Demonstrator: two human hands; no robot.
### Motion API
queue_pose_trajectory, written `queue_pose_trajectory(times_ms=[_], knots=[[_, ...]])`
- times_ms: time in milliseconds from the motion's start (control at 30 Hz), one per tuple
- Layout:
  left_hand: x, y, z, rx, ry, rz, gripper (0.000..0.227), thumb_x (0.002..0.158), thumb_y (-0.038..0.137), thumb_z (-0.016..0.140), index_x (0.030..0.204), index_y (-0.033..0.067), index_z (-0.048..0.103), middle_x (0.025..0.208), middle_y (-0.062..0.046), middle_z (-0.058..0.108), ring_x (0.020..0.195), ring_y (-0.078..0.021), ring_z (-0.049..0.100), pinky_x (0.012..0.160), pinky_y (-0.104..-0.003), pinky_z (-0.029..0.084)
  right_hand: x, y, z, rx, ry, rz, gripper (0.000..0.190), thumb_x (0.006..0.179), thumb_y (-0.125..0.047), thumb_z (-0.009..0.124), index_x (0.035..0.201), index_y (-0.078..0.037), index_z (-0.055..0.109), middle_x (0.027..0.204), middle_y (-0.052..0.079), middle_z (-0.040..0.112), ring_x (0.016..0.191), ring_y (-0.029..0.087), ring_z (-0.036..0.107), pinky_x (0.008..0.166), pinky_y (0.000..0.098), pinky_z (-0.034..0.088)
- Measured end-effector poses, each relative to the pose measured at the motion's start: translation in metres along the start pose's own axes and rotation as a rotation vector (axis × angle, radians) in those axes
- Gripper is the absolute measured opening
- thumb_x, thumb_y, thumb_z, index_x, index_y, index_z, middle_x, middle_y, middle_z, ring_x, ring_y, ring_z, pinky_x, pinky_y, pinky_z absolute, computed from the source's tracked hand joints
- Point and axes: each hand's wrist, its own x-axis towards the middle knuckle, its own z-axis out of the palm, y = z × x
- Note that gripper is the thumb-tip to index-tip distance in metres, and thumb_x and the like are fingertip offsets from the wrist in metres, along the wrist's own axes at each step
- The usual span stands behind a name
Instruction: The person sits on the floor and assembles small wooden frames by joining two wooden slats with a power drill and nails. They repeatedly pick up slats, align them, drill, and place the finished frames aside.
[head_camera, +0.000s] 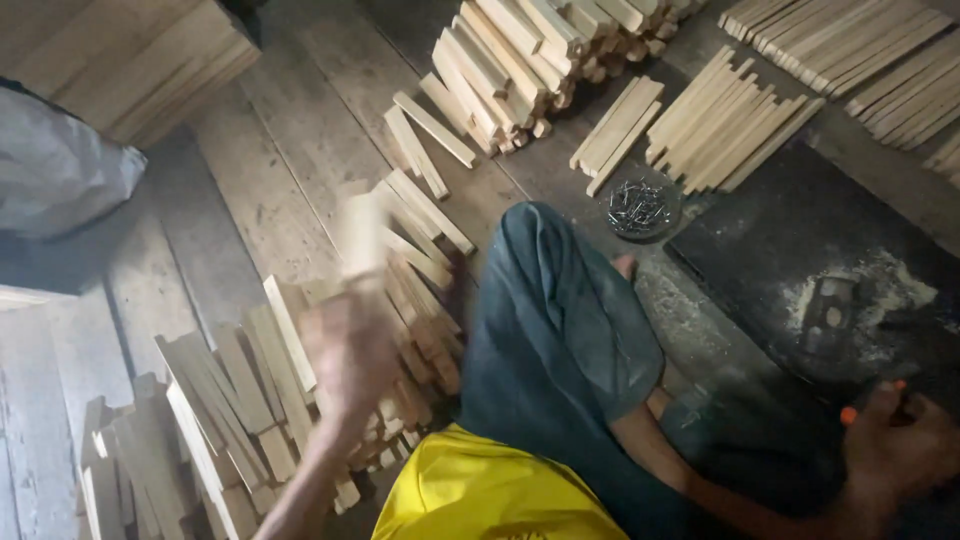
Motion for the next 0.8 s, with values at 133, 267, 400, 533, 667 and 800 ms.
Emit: queue_pose_trajectory(times_ms=[133,267,400,533,667,800], knots=[[-0.003,-0.062,-0.071,-0.272,0.261,-0.403,0.018,0.096,0.021,0.051,0.114,0.0179,0.053,0.103,-0.008,0.058,0.088,-0.0197,0.053,0.067,-0.038,0.045,0.004,-0.008,-0.014,-0.04,-0.06,0.052,0.048,0.132,-0.038,0.066,0.102,-0.003,0.081,0.087,0.02,0.074,0.085,0.042,0.072,0.075,0.0503,0.052],[0.004,-0.174,-0.067,0.676,0.186,-0.335,0.031,0.091,0.034,0.058,0.091,0.0031,0.063,0.134,-0.027,0.053,0.132,-0.0445,0.042,0.104,-0.071,0.029,-0.001,0.003,0.001,-0.057,-0.015,0.039,0.05,0.134,-0.044,0.061,0.117,-0.003,0.085,0.103,0.021,0.079,0.101,0.045,0.068,0.087,0.0544,0.05],[0.024,-0.162,-0.042,0.639,0.274,-0.242,0.043,0.093,0.047,0.062,0.086,0.0047,0.067,0.138,-0.02,0.043,0.142,-0.0429,0.034,0.11,-0.081,0.021,-0.012,0.011,0.014,-0.024,0.037,0.059,0.041,0.125,-0.038,0.076,0.128,0.002,0.084,0.12,0.028,0.08,0.112,0.048,0.071,0.097,0.0544,0.052],[0.045,-0.054,-0.015,0.454,0.222,-0.075,0.046,0.096,0.038,0.058,0.13,0.0072,0.051,0.15,-0.023,0.037,0.138,-0.0402,0.035,0.107,-0.078,0.029,-0.018,0.008,0.006,-0.066,-0.067,0.09,0.043,0.128,-0.041,0.067,0.109,-0.007,0.085,0.096,0.02,0.078,0.095,0.041,0.072,0.086,0.0493,0.055],[0.081,0.019,0.044,-0.119,-0.244,-0.177,0.06,0.107,0.034,0.055,0.16,0.0084,0.041,0.086,-0.008,0.079,0.077,-0.0192,0.077,0.067,-0.041,0.063,-0.013,0.004,-0.004,0.102,-0.159,0.102,0.043,0.128,-0.036,0.06,0.111,-0.006,0.085,0.101,0.017,0.079,0.106,0.043,0.068,0.099,0.0521,0.048],[0.188,-0.016,0.185,-0.184,-0.198,0.095,0.057,0.098,0.038,0.06,0.142,0.0025,0.059,0.138,-0.021,0.067,0.117,-0.0365,0.07,0.092,-0.048,0.055,-0.021,0.011,0.019,0.058,0.047,0.08,0.028,0.116,-0.029,0.081,0.118,-0.001,0.082,0.105,0.028,0.075,0.105,0.047,0.067,0.093,0.0553,0.052]])
